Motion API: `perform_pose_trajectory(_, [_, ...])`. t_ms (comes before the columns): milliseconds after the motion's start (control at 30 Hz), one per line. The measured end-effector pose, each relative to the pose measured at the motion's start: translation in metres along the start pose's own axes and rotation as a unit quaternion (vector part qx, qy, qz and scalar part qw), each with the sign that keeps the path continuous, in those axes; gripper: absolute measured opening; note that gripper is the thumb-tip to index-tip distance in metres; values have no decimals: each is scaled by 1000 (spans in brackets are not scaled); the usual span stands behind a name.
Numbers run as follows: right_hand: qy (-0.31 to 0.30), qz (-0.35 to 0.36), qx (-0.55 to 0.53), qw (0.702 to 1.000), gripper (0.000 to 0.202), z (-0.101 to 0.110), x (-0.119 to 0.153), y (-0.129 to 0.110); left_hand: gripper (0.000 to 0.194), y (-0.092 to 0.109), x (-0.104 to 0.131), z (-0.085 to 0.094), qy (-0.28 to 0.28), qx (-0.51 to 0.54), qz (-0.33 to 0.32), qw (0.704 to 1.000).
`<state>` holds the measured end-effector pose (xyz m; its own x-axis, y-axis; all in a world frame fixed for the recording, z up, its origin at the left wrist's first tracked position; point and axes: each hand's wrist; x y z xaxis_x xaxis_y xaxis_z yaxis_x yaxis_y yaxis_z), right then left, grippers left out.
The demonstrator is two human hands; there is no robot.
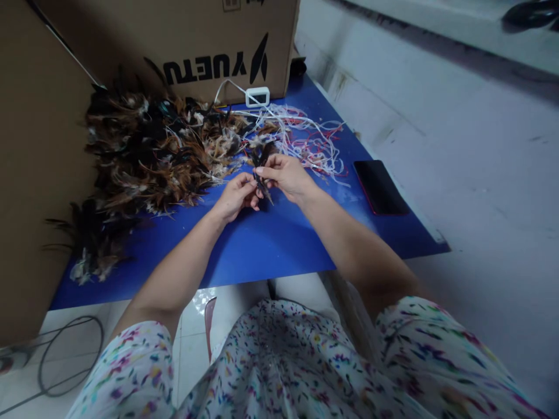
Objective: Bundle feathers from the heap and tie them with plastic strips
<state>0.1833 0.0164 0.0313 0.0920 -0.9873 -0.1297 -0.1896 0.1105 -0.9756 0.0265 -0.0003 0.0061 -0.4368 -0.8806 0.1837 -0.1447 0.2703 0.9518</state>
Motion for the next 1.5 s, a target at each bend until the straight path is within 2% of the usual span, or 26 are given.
perform_pose_trajectory(100, [25, 20, 31, 999, 37, -3, 0, 1, 40, 1, 2, -3, -8, -10, 15, 1000])
perform_pose_trajectory(300, [74, 56, 60, 994, 29, -2, -3, 1, 36, 4, 3, -6, 37, 2, 56, 998])
perform_pose_trajectory(433, [94, 78, 68, 990, 25, -2, -4, 3, 38, 3, 5, -8, 28, -14, 53, 998])
perform_pose_trajectory(700, [78, 107, 77, 988, 30, -4, 0, 6, 28, 1, 3, -10, 48, 7, 33, 998])
perform_pose_trajectory(833, [73, 123, 69, 987, 30, -3, 0, 6, 22, 4, 4, -12, 61, 15, 57, 996])
perform_pose_trajectory(1200, [112, 169, 44, 978, 39, 8, -11, 12, 21, 6, 4, -15, 75, 73, 82, 991])
perform_pose_trajectory(1333, [119, 187, 50, 974, 40, 5, -8, 11, 17, 6, 4, -15, 88, 91, 65, 990])
perform_pose_trajectory(1500, [74, 176, 43, 981, 41, 2, -5, 10, 22, 3, 1, -12, 114, 85, 20, 990])
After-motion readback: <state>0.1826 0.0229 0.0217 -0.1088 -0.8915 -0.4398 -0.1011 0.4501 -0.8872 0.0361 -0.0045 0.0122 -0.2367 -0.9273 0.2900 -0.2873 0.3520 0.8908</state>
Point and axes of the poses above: each hand's wrist, its own x-axis away from the middle knuckle, its own z-axis out of the back of the hand, y = z × x, and after that the axes turned 8 degrees about z, right-handed
